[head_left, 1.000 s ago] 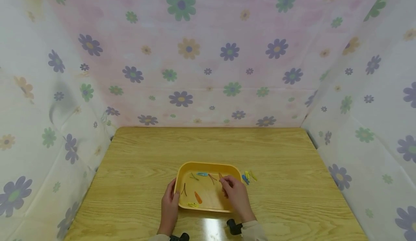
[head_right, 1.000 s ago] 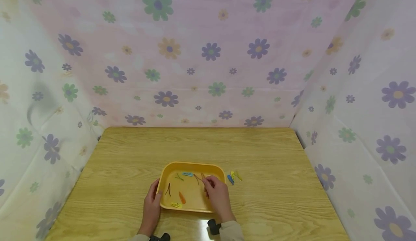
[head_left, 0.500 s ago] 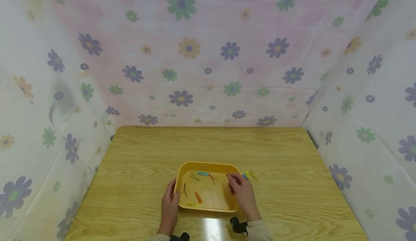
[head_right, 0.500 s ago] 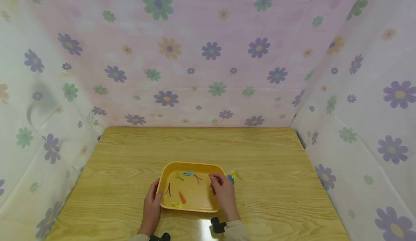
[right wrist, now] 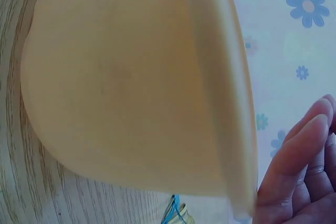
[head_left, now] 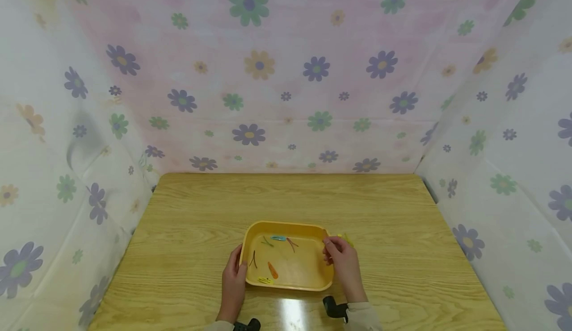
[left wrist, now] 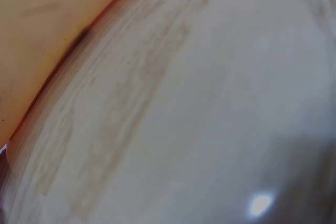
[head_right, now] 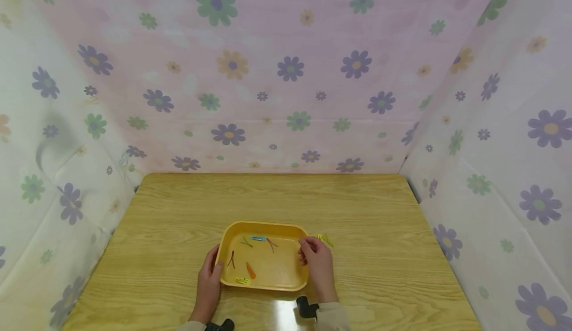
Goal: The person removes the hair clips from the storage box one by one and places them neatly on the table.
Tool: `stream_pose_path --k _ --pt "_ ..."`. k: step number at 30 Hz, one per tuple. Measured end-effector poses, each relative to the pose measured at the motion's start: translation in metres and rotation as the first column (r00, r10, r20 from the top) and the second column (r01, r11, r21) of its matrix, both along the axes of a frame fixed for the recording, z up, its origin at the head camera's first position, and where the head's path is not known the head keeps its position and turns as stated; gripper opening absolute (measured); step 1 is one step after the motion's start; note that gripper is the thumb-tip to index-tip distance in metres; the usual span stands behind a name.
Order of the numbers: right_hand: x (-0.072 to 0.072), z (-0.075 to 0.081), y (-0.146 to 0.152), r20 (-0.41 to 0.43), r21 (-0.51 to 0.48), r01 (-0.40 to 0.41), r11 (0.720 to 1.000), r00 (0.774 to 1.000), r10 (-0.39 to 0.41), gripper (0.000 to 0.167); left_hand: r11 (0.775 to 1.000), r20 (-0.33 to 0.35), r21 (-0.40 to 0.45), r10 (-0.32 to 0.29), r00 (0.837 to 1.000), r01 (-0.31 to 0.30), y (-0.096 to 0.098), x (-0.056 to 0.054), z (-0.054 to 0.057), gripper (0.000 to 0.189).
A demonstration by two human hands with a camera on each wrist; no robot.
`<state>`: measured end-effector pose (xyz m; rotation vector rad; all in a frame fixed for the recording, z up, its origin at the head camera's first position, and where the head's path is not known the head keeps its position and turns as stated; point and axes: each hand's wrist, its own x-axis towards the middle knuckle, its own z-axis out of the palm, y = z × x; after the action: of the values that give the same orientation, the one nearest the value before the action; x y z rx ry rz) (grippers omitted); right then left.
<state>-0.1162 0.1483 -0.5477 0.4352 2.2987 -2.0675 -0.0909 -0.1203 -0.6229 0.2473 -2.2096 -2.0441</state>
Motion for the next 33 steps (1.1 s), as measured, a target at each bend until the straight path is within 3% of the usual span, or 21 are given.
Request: stream_pose_path --k 18,22,25,28,33 --pt "0.002 -0.003 0.011 0.043 0.024 0.046 0.999 0.998 -0.047 0.034 1.0 0.003 -0.027 0.008 1.0 -0.008 0.0 0.003 0.0 0.039" --pt "0.002 -0.007 0.014 0.009 0.008 0.069 0.998 0.998 -0.069 0.035 0.999 0.001 -0.034 0.002 1.0 -0.002 0.0 0.003 0.0 0.038" --pt "0.001 -0.02 0.021 -0.042 -0.016 0.073 0.997 0.996 -0.074 0.04 0.999 -0.006 -0.039 0.002 1.0 -0.002 0.0 0.003 0.0 0.038" --pt "-0.003 -0.043 0.031 -0.095 -0.042 0.072 0.997 0.993 -0.076 0.045 0.999 -0.008 -0.043 0.006 1.0 -0.007 0.0 0.002 0.0 0.038" --pt "-0.014 -0.081 0.046 -0.092 -0.019 0.13 0.991 0.987 -0.131 0.051 0.999 0.002 -0.038 0.009 1.0 -0.009 -0.001 0.0 -0.001 0.038"
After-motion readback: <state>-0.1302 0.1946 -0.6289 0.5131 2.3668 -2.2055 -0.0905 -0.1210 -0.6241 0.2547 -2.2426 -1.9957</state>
